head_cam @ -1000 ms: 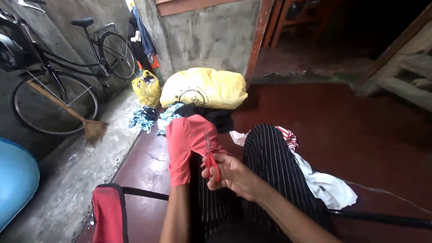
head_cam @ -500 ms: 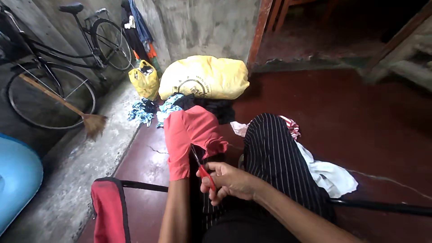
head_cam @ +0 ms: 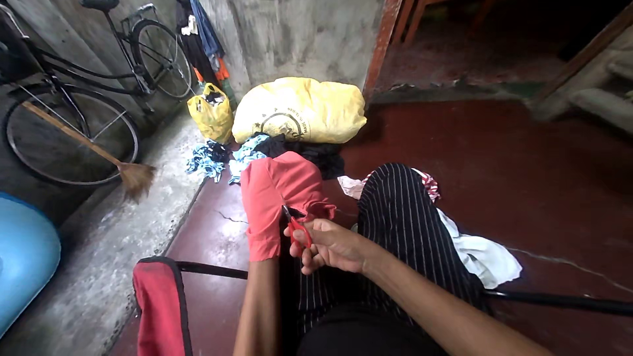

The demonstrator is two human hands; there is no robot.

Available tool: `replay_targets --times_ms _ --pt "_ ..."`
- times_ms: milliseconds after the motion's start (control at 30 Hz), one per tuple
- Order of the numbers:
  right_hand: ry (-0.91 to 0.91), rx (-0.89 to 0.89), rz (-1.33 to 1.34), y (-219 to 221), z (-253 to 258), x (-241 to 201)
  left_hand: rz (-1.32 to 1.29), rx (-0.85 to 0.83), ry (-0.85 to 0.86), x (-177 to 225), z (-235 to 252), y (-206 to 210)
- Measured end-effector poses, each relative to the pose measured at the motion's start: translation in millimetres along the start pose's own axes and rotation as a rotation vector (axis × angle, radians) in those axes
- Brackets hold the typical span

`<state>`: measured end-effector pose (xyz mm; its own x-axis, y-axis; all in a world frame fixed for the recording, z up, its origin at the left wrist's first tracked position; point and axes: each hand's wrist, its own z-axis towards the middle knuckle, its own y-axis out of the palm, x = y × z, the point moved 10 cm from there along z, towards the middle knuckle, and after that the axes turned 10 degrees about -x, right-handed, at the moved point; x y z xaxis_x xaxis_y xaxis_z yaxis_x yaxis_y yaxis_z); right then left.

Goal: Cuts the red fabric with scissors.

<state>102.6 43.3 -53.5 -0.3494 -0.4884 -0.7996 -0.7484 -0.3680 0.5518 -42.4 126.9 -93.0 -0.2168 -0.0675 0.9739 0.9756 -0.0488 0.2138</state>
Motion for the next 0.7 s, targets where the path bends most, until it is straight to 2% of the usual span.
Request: replay_targets --times_ms 67,200,333,433,533,700 --pt "0.009 0.011 -0.016 -0.6 0.2 -1.8 -0.073 -0.026 -0.018 8.3 -2.8 8.5" --pt "0.018 0.049 -0.044 -5.9 0.1 -5.1 -0.214 -0.041 0.081 -1.5 3.8 4.4" --pt "0.011 0.053 -0.092 -8.5 1.0 -6.0 0.021 -0.044 0.099 -5.4 7.7 -2.1" --pt "0.007 0.044 -0.112 -7.8 2.7 -8.1 0.146 -0.075 0.029 9.6 2.8 8.9" --pt "0.001 0.054 -0.122 -9.2 5.1 -16.7 0.202 -0.110 0.095 6.5 5.8 10.7" --pt "-0.005 0.079 -0.126 -6.8 7.1 -25.2 0.345 -0.022 -0.042 11.8 8.1 10.5"
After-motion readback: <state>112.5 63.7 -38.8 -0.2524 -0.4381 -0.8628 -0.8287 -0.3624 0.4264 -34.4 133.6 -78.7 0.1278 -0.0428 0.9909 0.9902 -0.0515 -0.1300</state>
